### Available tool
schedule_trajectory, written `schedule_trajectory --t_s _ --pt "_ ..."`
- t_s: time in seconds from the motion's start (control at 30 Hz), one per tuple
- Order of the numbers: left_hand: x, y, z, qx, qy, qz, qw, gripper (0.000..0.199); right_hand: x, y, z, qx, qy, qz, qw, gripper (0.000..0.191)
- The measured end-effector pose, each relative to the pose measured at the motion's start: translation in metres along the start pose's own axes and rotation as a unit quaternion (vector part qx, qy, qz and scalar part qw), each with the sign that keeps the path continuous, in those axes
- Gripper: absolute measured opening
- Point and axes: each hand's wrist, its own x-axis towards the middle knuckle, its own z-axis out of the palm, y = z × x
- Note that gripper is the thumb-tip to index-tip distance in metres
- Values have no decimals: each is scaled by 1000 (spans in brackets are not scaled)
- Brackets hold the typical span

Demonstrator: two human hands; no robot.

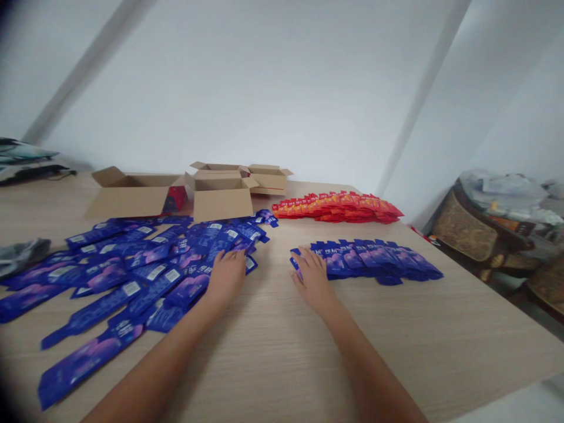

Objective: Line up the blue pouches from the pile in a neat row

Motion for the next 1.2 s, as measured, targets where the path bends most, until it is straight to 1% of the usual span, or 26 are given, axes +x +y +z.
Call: schedule_trajectory --t_s 0.07,0.1,0.13,0.17,0.2,0.23,0.3,0.33,0.37,0.4,0.43,0.47,0.5,0.57,0.63,0.67,0.7,0.73,0.77,0.83,0.87,0.9,1.0,1.07,1.13,1.2 --pt "4 3 -4 -111 18 -9 994 31 2 -10 1 126 26 28 991 45" --pt "5 5 -5 -179 23 -6 984 32 3 -14 2 205 27 72 976 47" --pt "6 8 -5 -248 26 2 968 32 4 -17 1 291 11 132 948 50" --pt "7 10 -5 -313 24 19 949 32 5 -21 1 381 -24 198 903 56" --pt "7 12 -4 -369 18 41 928 31 5 -24 0 467 -75 257 842 63" --pt "6 14 -3 -414 12 61 908 29 5 -26 -2 545 -135 299 772 70" --pt "5 15 -2 -482 5 84 872 25 6 -31 -7 663 -231 317 638 78" --pt "4 15 -2 -509 8 92 856 24 5 -32 -9 705 -250 310 587 79" --pt "4 14 -2 -531 15 101 841 23 5 -34 -12 735 -251 306 551 78" --pt "4 12 -2 -548 25 110 829 22 5 -36 -13 754 -243 308 527 75" --pt "4 11 -2 -559 36 118 820 21 4 -38 -13 761 -234 317 515 71" --pt "4 9 -1 -562 46 122 816 21 4 -40 -13 760 -226 326 515 64" --pt "5 8 0 -558 55 119 819 21 3 -42 -11 753 -221 330 524 54" --pt "7 7 5 -545 65 84 832 17 1 -46 -6 738 -202 318 560 35" --pt "8 9 14 -554 75 1 829 21 0 -50 0 721 -152 299 606 29" --pt "8 11 19 -572 67 -53 816 26 -1 -51 4 709 -122 293 630 31" --pt "7 13 23 -597 38 -107 794 32 -1 -51 7 691 -93 290 656 33" --pt "5 17 26 -627 -18 -148 765 38 -1 -51 10 669 -62 288 682 35" --pt "3 22 28 -656 -96 -168 730 47 -1 -51 12 646 -37 285 707 36" --pt "-5 32 29 -693 -266 -144 655 62 -1 -50 17 606 -8 267 750 37" --pt "-9 37 28 -699 -320 -118 629 63 -1 -50 19 589 -6 254 767 36" --pt "-13 42 27 -699 -347 -96 618 61 -1 -50 20 573 -9 240 784 36" --pt "-20 47 23 -692 -336 -88 633 45 -4 -50 23 506 -19 187 842 32" --pt "-20 46 23 -697 -331 -96 628 39 -5 -50 24 452 -10 163 877 30" --pt "-19 43 24 -704 -334 -98 620 37 -6 -48 23 413 -9 156 897 29" --pt "-18 40 25 -701 -325 -94 628 37 -7 -45 22 394 -19 157 905 29"
